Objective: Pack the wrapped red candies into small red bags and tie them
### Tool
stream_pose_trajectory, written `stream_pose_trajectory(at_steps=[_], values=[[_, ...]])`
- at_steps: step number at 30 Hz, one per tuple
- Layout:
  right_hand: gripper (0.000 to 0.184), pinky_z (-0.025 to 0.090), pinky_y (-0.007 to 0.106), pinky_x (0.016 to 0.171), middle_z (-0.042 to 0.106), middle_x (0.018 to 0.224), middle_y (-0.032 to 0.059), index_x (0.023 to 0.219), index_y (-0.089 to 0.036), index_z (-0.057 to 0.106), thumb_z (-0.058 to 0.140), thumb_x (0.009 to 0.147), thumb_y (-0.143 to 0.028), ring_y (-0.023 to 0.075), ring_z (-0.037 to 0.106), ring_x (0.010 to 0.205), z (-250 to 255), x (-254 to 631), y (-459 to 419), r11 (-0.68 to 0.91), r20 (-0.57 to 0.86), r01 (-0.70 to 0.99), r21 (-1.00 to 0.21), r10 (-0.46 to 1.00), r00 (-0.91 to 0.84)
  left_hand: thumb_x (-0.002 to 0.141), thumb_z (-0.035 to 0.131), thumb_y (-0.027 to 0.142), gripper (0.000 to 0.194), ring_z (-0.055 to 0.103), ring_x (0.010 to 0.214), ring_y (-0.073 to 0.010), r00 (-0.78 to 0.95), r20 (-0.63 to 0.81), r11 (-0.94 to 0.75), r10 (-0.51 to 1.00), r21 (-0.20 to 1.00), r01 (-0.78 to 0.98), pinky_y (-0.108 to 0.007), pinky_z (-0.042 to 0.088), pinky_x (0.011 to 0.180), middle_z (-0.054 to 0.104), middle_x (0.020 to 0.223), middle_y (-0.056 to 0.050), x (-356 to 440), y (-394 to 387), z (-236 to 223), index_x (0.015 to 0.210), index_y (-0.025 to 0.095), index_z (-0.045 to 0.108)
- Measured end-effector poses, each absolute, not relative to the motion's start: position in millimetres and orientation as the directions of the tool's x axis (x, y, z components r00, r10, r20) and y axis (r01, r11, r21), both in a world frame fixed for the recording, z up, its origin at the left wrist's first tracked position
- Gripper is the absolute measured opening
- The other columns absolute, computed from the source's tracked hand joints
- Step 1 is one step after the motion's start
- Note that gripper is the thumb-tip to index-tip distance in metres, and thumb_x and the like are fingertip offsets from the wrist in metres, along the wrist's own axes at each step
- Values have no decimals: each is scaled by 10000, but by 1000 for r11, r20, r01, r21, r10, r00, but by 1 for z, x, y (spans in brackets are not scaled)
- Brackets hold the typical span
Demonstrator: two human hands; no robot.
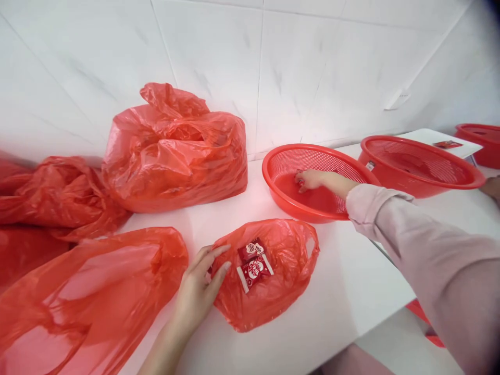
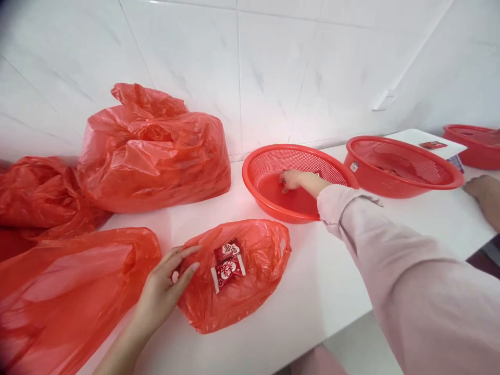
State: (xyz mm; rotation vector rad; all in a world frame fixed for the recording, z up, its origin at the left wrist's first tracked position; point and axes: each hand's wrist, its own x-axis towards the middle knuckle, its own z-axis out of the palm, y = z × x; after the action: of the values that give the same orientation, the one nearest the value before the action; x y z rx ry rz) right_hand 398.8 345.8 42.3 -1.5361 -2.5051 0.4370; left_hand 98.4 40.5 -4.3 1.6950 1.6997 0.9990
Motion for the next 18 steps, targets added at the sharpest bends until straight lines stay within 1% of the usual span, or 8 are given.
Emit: stream_pose_trajectory(at_steps=[2,5,8,10,11,13,15,18], values=[[85,472,279,694,698,808,119,703,-89,673,738,671,-45,173,644,735,47,399,344,384,-181,873,-301,876,-448,923,540,388,328,618,1014,-220,-62,137,-74,989,801,594,-302,522,779,616,1169,-73,99,40,-3,1224,285,618],[99,468,226,640,695,841,82,868,-98,664,655,769,-98,118,635,670,64,399,335,346,-283,840,-419,829,-482,922,540,383,325,619,1013,-220,-62,148,-82,987,795,600,-307,519,802,621,1160,-74,98,40,-3,1217,280,627],[255,498,209,575,691,976,77,1116,-163,571,584,867,-216,117,672,685,86,397,311,238,-215,641,-729,811,-545,925,536,385,328,616,999,-210,-60,159,-91,985,792,604,-296,514,795,616,1152,-68,96,41,-4,1224,280,622],[305,522,225,544,687,974,68,1155,-191,534,602,872,-281,141,693,704,99,393,282,142,-130,391,-909,797,-591,928,535,383,327,610,1016,-207,-59,160,-93,985,793,602,-294,506,815,611,1160,-62,96,41,-4,1228,283,617],[316,530,234,532,688,940,60,1147,-191,537,622,863,-302,150,697,697,103,390,264,90,-105,273,-958,774,-624,929,535,384,326,609,1020,-205,-60,156,-89,986,795,600,-293,504,817,609,1164,-59,96,41,-4,1230,286,614],[313,542,243,523,690,881,40,1120,-185,557,648,855,-323,152,696,668,106,380,226,14,-109,166,-986,699,-707,931,532,395,325,605,1026,-208,-70,137,-69,988,804,591,-283,503,786,608,1167,-57,97,41,-3,1229,291,613],[303,553,243,532,694,849,31,1118,-176,574,648,864,-325,149,696,667,100,365,189,-27,-132,146,-989,618,-775,936,520,414,323,603,1028,-216,-84,116,-47,990,819,571,-276,499,745,615,1154,-62,98,39,0,1212,283,625],[269,563,242,562,688,789,20,1095,-161,592,627,887,-328,131,683,653,79,337,150,-62,-107,87,-994,581,-807,968,451,419,333,590,1076,-228,-73,128,-74,989,859,507,-305,485,842,627,1156,-73,100,36,3,1173,251,653]])
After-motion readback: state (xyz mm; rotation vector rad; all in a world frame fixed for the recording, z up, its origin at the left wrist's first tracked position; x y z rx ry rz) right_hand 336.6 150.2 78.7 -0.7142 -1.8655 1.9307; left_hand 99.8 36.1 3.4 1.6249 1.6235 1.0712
